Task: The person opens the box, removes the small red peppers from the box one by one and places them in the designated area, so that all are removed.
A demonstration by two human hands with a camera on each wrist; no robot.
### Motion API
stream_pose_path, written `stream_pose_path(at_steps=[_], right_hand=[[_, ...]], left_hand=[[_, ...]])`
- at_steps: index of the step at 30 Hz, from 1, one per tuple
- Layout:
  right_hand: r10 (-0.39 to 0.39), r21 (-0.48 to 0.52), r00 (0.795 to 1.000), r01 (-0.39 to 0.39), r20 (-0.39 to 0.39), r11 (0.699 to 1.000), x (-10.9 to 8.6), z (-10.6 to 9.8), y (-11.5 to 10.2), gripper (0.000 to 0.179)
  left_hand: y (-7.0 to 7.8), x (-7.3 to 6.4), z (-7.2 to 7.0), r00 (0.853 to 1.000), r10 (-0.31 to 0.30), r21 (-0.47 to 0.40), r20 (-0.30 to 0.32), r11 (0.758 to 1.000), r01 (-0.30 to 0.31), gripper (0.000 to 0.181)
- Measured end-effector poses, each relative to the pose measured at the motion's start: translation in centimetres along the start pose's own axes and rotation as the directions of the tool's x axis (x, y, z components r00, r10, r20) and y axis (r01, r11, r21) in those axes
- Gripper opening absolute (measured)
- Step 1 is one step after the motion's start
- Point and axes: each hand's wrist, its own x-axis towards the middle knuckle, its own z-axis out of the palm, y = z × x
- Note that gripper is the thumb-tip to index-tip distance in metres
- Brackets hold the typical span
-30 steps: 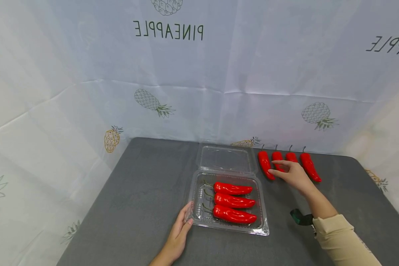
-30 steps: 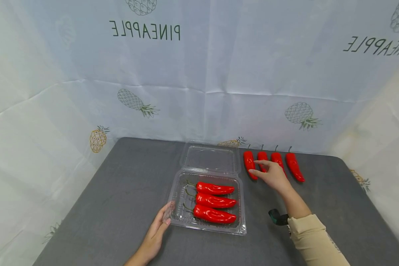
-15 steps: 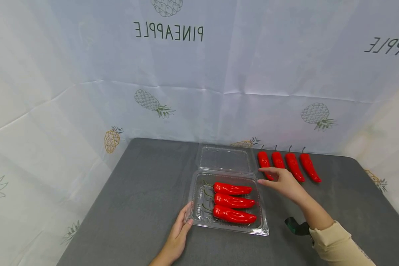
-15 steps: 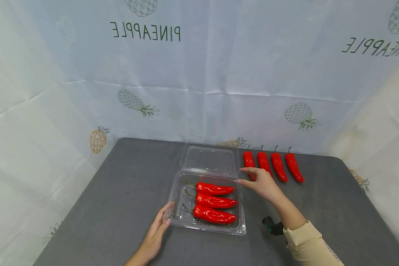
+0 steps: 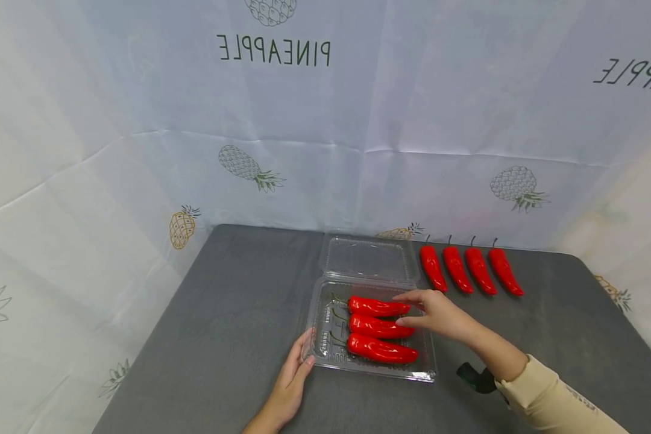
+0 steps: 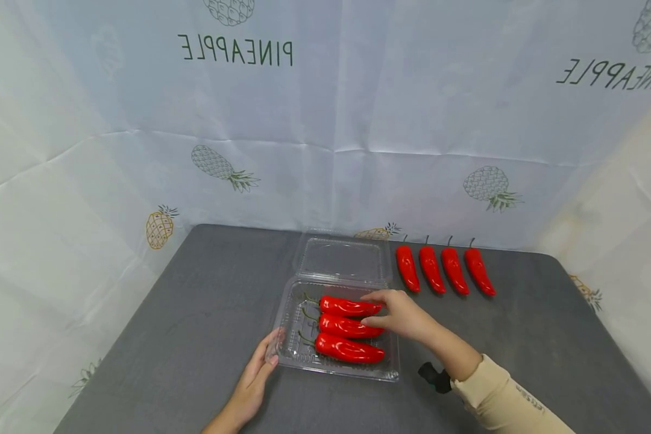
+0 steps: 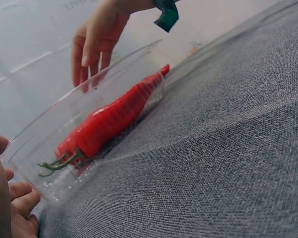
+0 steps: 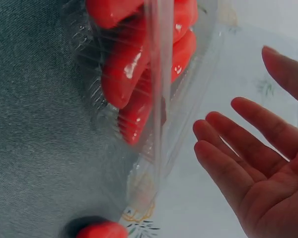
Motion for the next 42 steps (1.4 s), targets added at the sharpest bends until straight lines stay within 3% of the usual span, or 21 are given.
stream_pose_path(at_steps=[4, 9, 21, 33, 42], right_hand=[[-0.041, -0.051, 0.999, 0.042, 0.032, 0.998, 0.2, 0.3, -0.4, 0.052], [-0.066, -0.068, 0.99, 0.075, 0.126, 0.995, 0.6, 1.0, -1.0, 0.053], [-0.076, -0.082, 0.938, 0.109, 0.339, 0.991, 1.0, 2.8, -2.2, 0.044], [-0.006, -0.204, 0.915, 0.097, 0.403, 0.974, 2.0, 4.3, -3.4, 0.037], [0.002, -0.29, 0.9, 0.139, 0.437, 0.947, 2.3, 5.3, -4.0, 0.015]], left_hand=[[0.0, 0.1, 0.1, 1.0, 0.003, -0.006, 0.005, 1.0, -0.003, 0.046], [0.0, 0.1, 0.1, 1.0, 0.017, -0.012, 0.0, 1.0, -0.017, 0.046], [0.1, 0.0, 0.1, 1.0, 0.012, -0.008, 0.0, 1.0, -0.012, 0.046], [0.1, 0.0, 0.0, 1.0, 0.007, -0.005, -0.006, 1.0, -0.007, 0.046], [0.1, 0.0, -0.1, 1.0, 0.008, -0.002, 0.006, 1.0, -0.008, 0.046]])
